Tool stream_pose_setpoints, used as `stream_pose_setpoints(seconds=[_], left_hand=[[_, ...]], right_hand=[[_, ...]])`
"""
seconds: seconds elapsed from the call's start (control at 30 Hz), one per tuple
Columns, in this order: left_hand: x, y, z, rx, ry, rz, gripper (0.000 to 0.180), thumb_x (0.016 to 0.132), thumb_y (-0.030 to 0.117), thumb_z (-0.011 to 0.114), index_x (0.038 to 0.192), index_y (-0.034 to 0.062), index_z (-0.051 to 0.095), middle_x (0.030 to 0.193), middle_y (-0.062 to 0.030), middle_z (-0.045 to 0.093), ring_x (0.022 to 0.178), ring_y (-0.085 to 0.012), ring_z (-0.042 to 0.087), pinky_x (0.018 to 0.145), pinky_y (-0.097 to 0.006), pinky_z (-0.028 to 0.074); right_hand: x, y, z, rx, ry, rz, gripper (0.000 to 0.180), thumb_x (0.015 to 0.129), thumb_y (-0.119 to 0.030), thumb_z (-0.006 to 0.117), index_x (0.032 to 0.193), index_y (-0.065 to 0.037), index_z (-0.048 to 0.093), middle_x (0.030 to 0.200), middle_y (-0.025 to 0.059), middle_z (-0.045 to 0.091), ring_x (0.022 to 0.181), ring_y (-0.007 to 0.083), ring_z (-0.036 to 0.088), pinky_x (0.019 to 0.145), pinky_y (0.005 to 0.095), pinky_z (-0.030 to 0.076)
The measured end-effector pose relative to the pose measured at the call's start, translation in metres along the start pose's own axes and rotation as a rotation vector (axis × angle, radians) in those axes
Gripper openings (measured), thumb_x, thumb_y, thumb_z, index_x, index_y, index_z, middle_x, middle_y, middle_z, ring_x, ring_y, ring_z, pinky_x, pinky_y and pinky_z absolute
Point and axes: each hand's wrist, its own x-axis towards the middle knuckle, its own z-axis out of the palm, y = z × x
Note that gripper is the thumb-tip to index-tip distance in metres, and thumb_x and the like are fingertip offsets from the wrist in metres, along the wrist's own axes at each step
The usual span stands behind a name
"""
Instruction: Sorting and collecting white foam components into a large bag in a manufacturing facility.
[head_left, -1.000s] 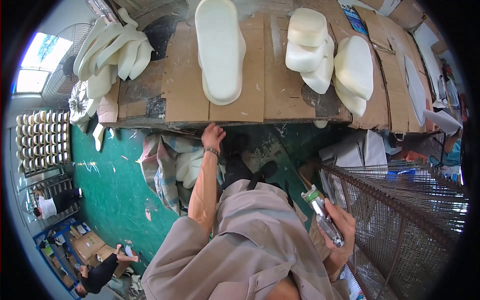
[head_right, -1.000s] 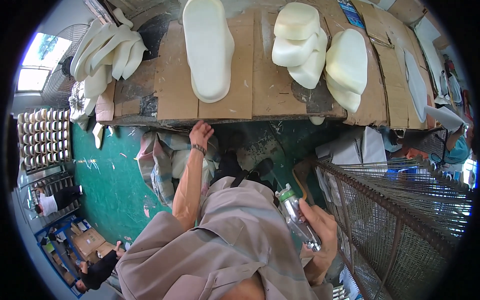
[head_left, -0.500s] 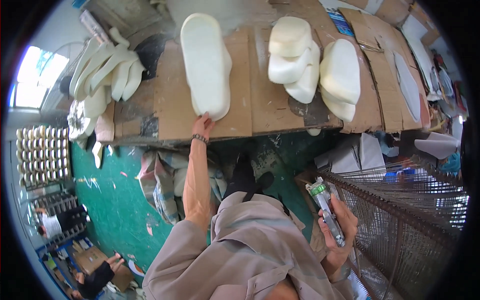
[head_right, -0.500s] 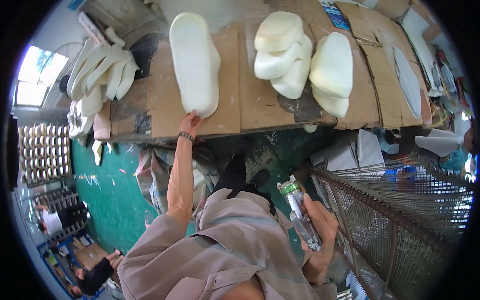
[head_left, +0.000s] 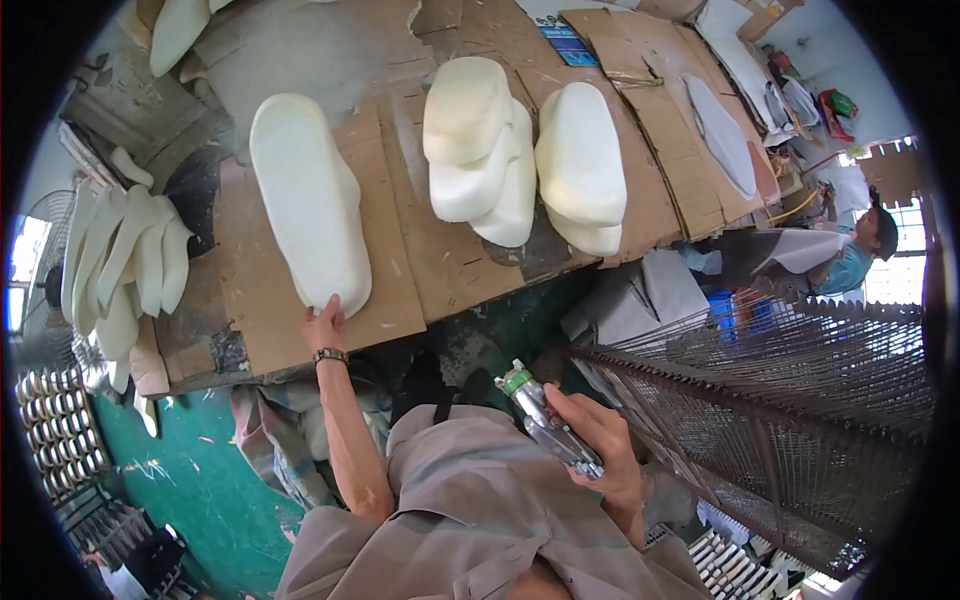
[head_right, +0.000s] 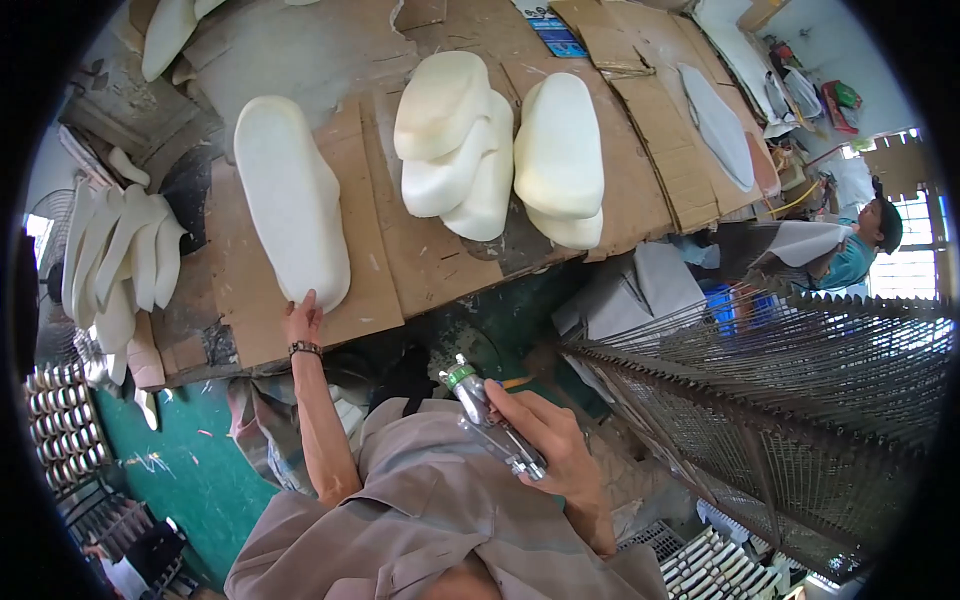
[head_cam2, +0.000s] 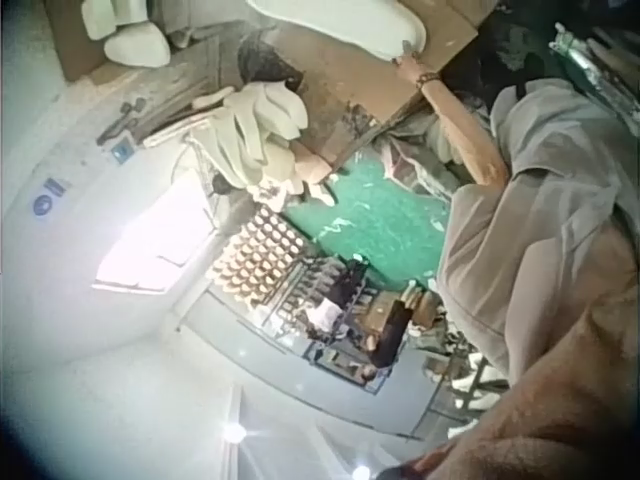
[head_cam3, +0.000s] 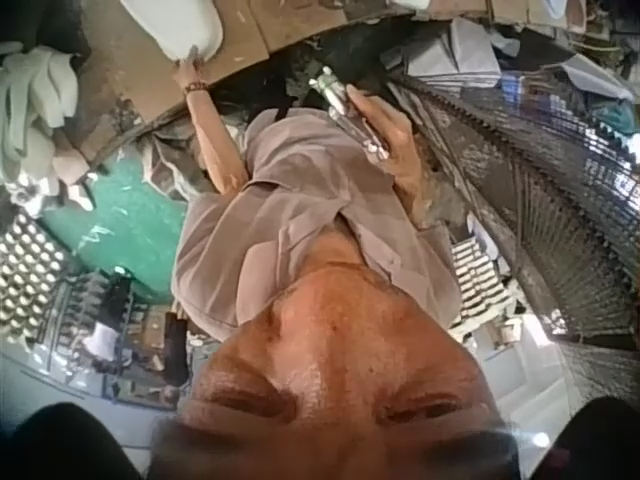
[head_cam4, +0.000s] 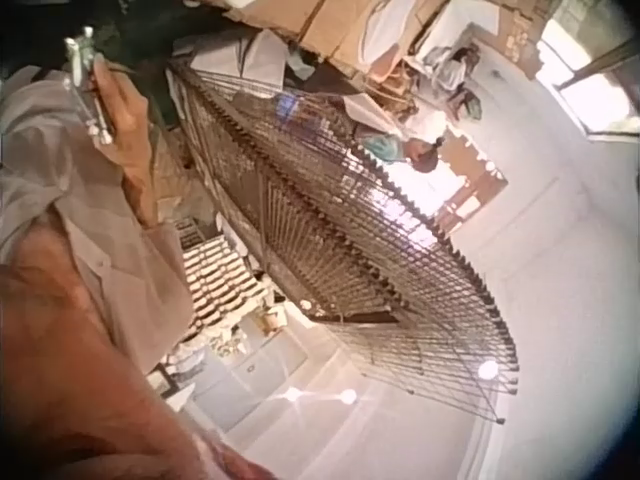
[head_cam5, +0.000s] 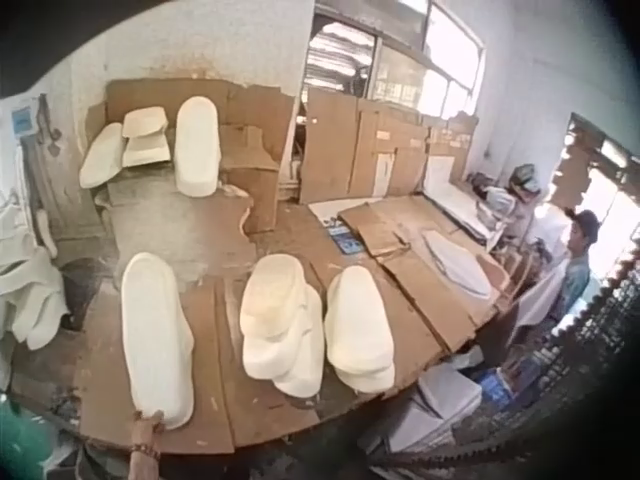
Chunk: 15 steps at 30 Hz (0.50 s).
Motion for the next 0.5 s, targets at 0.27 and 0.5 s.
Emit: stream_pose_setpoints(seconds=[0.27,0.5], left_hand=[[-0.036,-0.019,0.042,1.141,0.506,0.595,0.122,0.055,0.039,0.094,0.148,-0.0042,0.029,0.141,-0.0306,0.043,0.131,-0.0463,0.044,0.111,-0.051,0.039],[-0.075,0.051,0.034,0.844,0.188,0.671,0.107,0.059,0.038,0.092,0.142,-0.0051,0.040,0.134,-0.0279,0.054,0.125,-0.0423,0.053,0.107,-0.048,0.044]], right_hand=[[0.006,-0.002,0.010,0.027,-0.019,0.007,0.079,0.063,0.001,0.068,0.142,0.006,0.054,0.099,0.0206,0.065,0.085,0.0352,0.067,0.077,0.0382,0.054],[0.001,0.001,0.017,-0.018,0.002,-0.008,0.074,0.067,0.005,0.065,0.140,0.005,0.056,0.100,0.0211,0.066,0.084,0.0346,0.069,0.075,0.0369,0.055]])
